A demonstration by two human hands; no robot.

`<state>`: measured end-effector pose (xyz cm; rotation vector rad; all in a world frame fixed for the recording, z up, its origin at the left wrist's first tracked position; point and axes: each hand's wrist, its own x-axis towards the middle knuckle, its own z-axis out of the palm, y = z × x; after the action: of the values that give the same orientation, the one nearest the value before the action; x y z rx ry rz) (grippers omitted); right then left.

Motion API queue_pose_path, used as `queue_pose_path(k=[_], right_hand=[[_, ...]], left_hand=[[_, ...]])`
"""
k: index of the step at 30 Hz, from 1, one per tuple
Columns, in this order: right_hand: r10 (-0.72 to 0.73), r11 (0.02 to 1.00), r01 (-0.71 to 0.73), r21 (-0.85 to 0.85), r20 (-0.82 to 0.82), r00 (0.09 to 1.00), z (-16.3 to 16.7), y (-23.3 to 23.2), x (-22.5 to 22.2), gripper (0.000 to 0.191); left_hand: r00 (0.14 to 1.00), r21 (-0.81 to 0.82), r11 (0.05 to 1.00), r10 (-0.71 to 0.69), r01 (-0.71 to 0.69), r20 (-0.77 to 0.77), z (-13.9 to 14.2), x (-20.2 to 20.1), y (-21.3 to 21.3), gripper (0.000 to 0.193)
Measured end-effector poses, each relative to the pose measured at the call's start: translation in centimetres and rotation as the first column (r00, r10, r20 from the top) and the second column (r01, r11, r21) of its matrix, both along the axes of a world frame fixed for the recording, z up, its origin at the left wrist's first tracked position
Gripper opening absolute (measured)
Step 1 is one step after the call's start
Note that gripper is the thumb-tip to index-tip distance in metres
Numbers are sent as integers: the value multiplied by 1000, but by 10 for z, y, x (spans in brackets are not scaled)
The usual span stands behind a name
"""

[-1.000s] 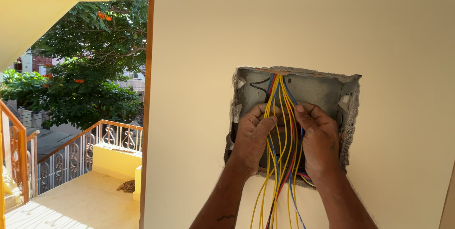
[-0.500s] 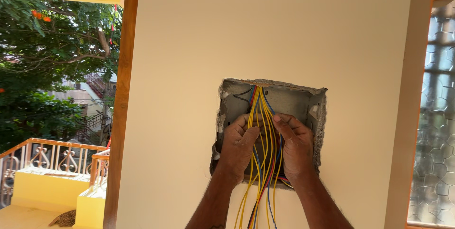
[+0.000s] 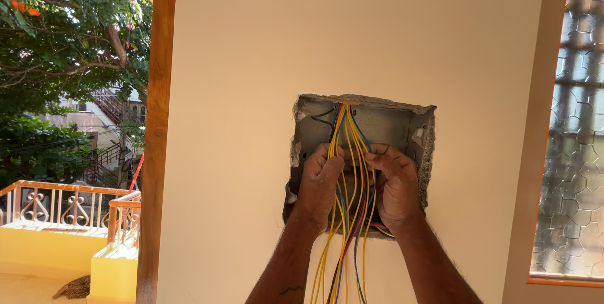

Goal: The person brushes dust out of an open electrical wall box using a paint brush, then separates and organizes the wires by hand.

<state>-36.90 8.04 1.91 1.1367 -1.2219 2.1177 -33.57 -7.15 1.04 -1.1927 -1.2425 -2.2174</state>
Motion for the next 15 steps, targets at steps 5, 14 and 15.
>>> queue_pose_path(k=[5, 14, 15], right_hand=[[-116, 993, 115, 16, 33, 993, -1, 0, -1, 15], [-186, 978, 189, 91, -44, 982, 0, -6, 16, 20], [-185, 978, 187, 89, -29, 982, 1, -7, 18, 19]], left_hand=[[998, 16, 998, -54, 54, 32, 6, 10, -2, 37], [983, -99, 978, 184, -184, -2, 3, -3, 3, 25], [986, -112, 980, 168, -165, 19, 2, -5, 3, 26]])
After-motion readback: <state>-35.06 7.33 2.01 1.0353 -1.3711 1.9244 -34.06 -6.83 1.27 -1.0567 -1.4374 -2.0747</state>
